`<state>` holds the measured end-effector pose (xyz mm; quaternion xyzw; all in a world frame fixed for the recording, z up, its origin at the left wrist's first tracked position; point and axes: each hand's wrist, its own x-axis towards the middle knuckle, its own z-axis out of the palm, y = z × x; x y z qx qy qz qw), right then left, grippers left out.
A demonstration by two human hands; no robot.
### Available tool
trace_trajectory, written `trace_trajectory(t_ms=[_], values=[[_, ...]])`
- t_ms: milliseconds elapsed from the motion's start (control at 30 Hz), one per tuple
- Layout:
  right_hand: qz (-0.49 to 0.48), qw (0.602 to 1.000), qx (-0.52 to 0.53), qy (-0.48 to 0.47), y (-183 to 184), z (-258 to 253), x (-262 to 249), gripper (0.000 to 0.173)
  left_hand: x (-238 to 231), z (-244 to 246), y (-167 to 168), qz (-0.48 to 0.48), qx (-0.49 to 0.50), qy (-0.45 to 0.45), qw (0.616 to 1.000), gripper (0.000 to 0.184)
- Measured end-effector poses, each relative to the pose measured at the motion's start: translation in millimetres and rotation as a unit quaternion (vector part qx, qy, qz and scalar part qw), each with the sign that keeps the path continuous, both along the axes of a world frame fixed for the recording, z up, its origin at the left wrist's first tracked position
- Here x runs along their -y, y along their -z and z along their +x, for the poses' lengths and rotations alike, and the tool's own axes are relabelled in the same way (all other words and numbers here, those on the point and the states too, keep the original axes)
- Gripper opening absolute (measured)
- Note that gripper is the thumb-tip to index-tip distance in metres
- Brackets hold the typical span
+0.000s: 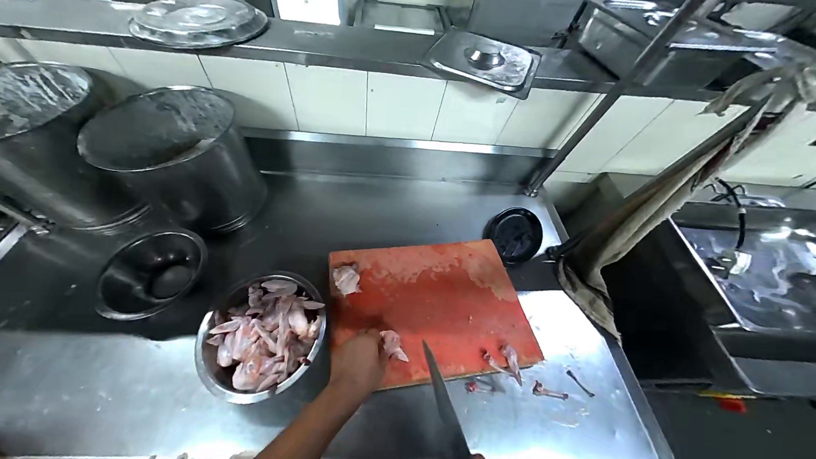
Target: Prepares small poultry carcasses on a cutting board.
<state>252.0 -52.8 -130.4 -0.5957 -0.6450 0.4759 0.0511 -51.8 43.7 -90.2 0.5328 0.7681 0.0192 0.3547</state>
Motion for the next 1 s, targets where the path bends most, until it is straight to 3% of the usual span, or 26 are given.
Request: trace_trajectory(t_ms=[67, 167, 233, 367, 500, 667, 833, 1000], values=[[-0.031, 0.999, -0.015, -0.021, 4, -14, -8, 0.044, 10, -7, 6, 0.025, 0.086, -0.076, 0.993, 0.033], [-0.094, 0.994, -0.050, -0.031, 18, -24, -17, 0.041, 24, -15, 23, 0.023, 0.236, -0.194, 0.952, 0.028], [-0.098, 0.994, -0.045, -0.028, 28, -23, -20, 0.041, 29, -20, 22, 0.013, 0.252, -0.205, 0.946, 0.025], [-0.050, 0.996, 0.055, -0.055, 13, -22, -24, 0.042, 32, -38, 3, 0.051, 0.175, -0.097, 0.978, 0.026], [-0.007, 0.991, 0.127, -0.036, -7, -25, -31, 0.038, 26, -56, -15, 0.123, 0.092, 0.017, 0.988, 0.027], [0.000, 0.988, 0.150, -0.025, -14, -30, -34, 0.035, 24, -54, -13, -0.002, -0.021, 0.101, 0.995, 0.030], [0.025, 0.984, 0.174, -0.015, -32, -43, -32, 0.033, 13, -27, -2, 0.113, -0.005, 0.095, 0.989, 0.037], [0.029, 0.983, 0.176, -0.046, -52, -70, -38, 0.029, 8, -21, 23, 0.075, 0.006, 0.201, 0.977, 0.033]])
